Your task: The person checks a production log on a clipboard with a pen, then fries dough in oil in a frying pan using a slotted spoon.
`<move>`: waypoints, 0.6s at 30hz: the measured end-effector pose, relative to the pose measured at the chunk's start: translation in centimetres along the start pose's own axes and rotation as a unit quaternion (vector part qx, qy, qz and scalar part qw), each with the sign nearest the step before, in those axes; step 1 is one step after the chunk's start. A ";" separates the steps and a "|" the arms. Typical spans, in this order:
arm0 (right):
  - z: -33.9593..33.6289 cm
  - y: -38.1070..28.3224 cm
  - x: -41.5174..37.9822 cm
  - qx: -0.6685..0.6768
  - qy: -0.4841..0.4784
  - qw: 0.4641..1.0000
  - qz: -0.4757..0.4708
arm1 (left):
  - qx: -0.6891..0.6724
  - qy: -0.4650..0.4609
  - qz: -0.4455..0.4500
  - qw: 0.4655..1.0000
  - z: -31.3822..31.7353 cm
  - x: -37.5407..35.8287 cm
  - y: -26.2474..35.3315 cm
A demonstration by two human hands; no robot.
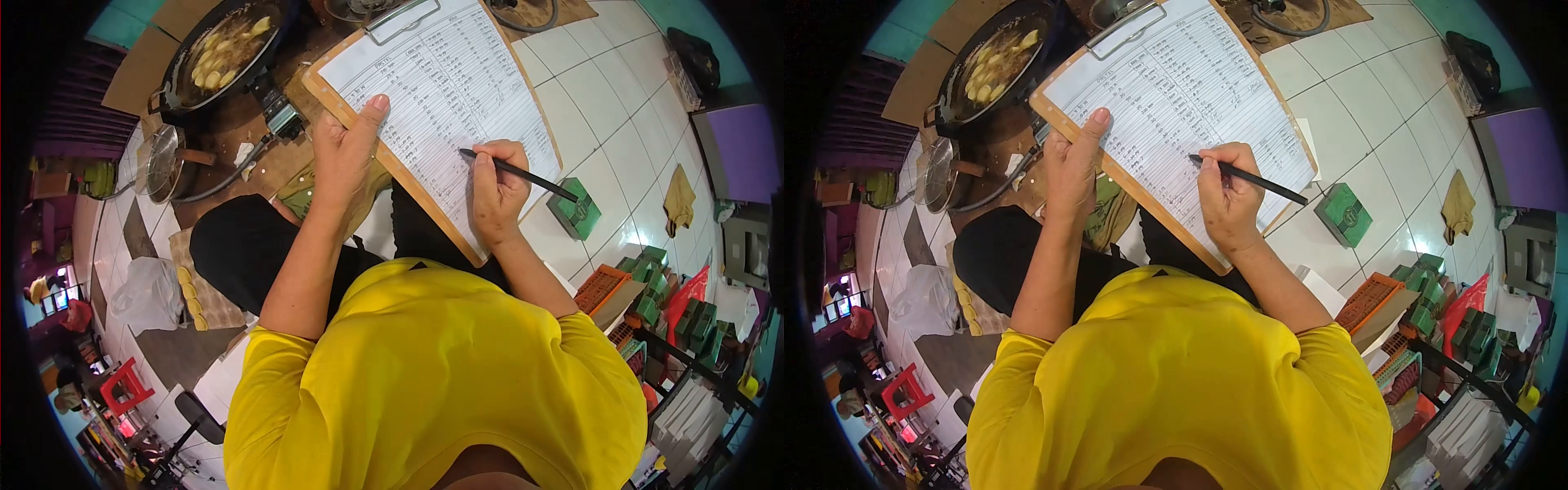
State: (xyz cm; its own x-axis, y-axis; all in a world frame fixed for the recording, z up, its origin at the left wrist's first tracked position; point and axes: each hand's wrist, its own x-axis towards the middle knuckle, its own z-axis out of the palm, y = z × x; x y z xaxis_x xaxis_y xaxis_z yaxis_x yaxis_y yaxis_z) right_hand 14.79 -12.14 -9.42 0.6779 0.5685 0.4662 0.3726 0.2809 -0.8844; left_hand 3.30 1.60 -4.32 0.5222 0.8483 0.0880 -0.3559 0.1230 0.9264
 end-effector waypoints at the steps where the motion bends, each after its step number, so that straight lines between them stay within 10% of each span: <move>1: -0.1 0.0 0.0 0.035 0.007 0.999 0.023 | 0.001 0.001 0.000 1.000 0.0 0.0 0.0; 18: -1.3 0.4 1.1 0.014 -0.061 0.998 -0.009 | 0.003 -0.007 -0.004 1.000 -0.1 0.0 0.1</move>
State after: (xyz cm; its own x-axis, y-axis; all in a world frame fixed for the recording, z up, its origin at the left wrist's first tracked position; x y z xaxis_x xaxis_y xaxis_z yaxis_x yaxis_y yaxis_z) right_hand 16.46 -12.39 -9.27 0.5887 0.6525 0.4772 0.3654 0.3117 -0.8771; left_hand 3.16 1.63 -4.24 0.5358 0.8400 0.0859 -0.3469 0.1263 0.9293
